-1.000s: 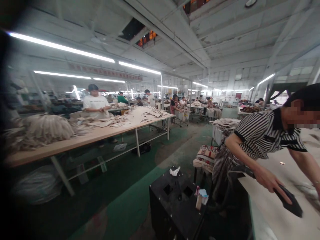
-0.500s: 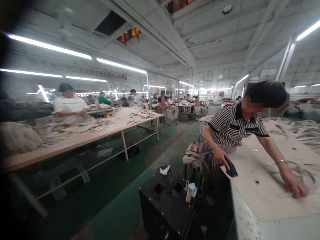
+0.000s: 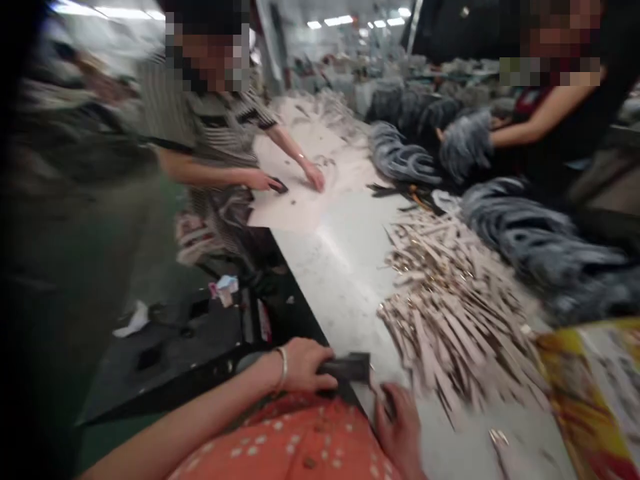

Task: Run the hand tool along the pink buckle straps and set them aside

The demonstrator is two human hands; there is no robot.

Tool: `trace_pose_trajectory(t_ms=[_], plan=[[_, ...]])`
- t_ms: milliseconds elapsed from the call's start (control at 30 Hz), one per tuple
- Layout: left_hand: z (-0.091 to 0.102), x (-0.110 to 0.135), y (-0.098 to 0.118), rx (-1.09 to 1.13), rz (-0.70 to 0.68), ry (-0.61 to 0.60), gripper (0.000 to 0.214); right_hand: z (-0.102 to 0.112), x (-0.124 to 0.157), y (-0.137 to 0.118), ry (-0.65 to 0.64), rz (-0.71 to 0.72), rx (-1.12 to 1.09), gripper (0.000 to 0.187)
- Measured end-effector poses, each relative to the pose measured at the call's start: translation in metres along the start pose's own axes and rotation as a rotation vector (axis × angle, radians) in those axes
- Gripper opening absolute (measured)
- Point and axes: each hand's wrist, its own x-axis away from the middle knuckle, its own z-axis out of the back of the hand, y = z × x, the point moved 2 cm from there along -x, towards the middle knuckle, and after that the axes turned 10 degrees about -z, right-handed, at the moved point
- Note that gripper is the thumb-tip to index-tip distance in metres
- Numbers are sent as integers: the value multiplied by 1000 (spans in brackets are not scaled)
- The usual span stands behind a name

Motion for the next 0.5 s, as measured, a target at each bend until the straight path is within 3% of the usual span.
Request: trace_pose_trajectory(t_ms=[67, 200, 500], plan=[[-2, -6, -4, -40, -15, -59, 52, 14, 18, 9, -13, -85, 79, 18], [0, -6, -5, -111, -35, -150, 53, 14, 16, 16, -5, -152, 138, 19], [-10, -5, 15, -357, -182, -163, 52, 20, 17, 8, -103, -242, 143, 23]])
